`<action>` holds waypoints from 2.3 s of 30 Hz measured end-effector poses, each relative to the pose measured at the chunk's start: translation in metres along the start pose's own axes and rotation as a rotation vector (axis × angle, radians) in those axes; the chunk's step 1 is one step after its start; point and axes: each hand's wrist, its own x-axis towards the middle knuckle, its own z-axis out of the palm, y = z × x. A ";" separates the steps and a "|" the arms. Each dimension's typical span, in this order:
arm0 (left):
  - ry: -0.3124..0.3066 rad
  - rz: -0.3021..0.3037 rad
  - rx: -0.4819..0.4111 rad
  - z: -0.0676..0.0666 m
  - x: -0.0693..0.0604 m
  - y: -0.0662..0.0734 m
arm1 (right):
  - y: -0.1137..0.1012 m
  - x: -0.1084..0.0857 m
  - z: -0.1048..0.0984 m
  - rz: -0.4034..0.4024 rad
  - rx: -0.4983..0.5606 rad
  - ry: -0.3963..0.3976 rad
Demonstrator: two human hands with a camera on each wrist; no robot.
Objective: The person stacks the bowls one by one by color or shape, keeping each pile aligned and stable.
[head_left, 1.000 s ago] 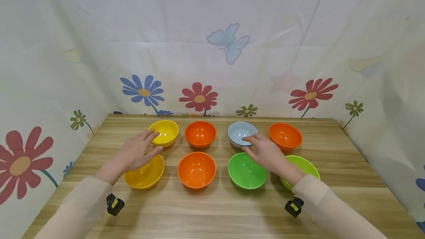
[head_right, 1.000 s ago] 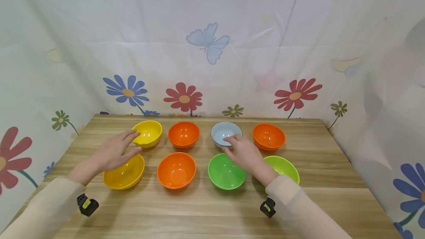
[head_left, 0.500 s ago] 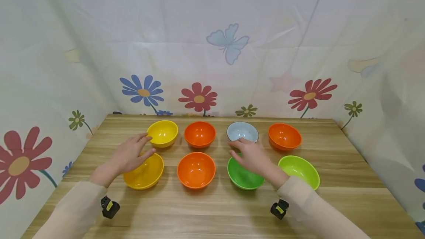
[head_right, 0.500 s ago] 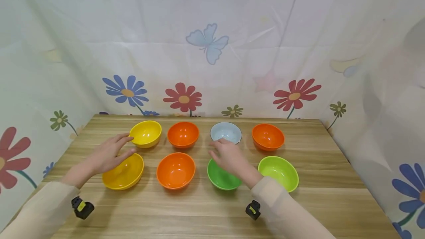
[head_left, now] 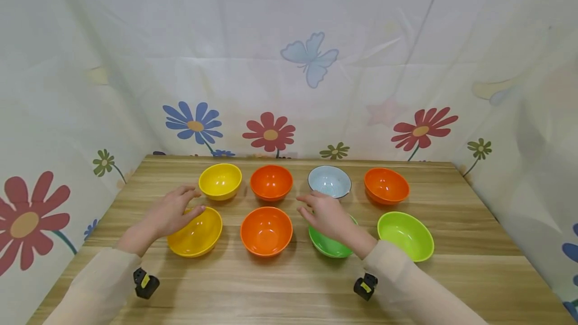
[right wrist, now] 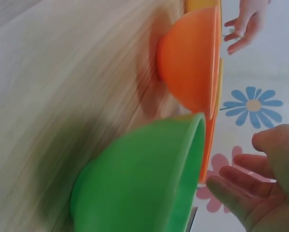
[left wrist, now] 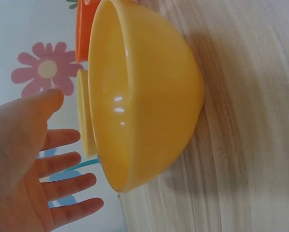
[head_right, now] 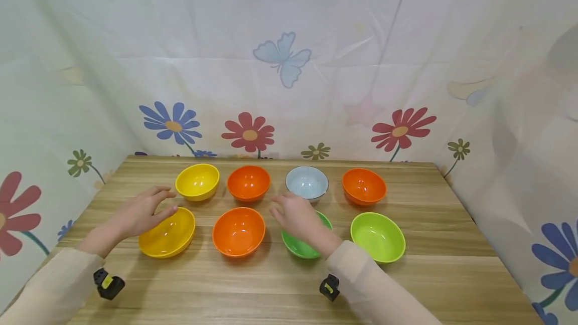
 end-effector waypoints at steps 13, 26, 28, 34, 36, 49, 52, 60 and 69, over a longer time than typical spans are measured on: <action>-0.027 -0.012 -0.019 0.001 -0.001 -0.004 | -0.020 0.009 0.007 0.156 0.089 -0.079; -0.056 0.021 -0.032 0.001 0.002 -0.006 | -0.035 0.014 0.010 0.310 0.217 -0.180; -0.065 0.020 -0.033 0.001 0.003 -0.006 | -0.037 0.014 0.012 0.326 0.228 -0.195; -0.082 0.007 -0.027 0.004 0.006 -0.007 | -0.040 0.013 0.018 0.356 0.253 -0.232; -0.080 0.005 -0.024 0.005 0.007 -0.007 | -0.041 0.013 0.019 0.363 0.270 -0.246; -0.092 0.012 -0.033 0.010 0.010 -0.010 | -0.044 0.009 0.022 0.420 0.328 -0.299; -0.087 0.026 -0.028 0.011 0.010 -0.010 | -0.045 0.007 0.022 0.435 0.351 -0.311; -0.069 0.044 -0.039 0.011 0.010 -0.011 | -0.048 0.003 0.022 0.436 0.389 -0.293; -0.071 0.036 -0.043 0.010 0.012 -0.012 | -0.046 0.003 0.026 0.457 0.489 -0.287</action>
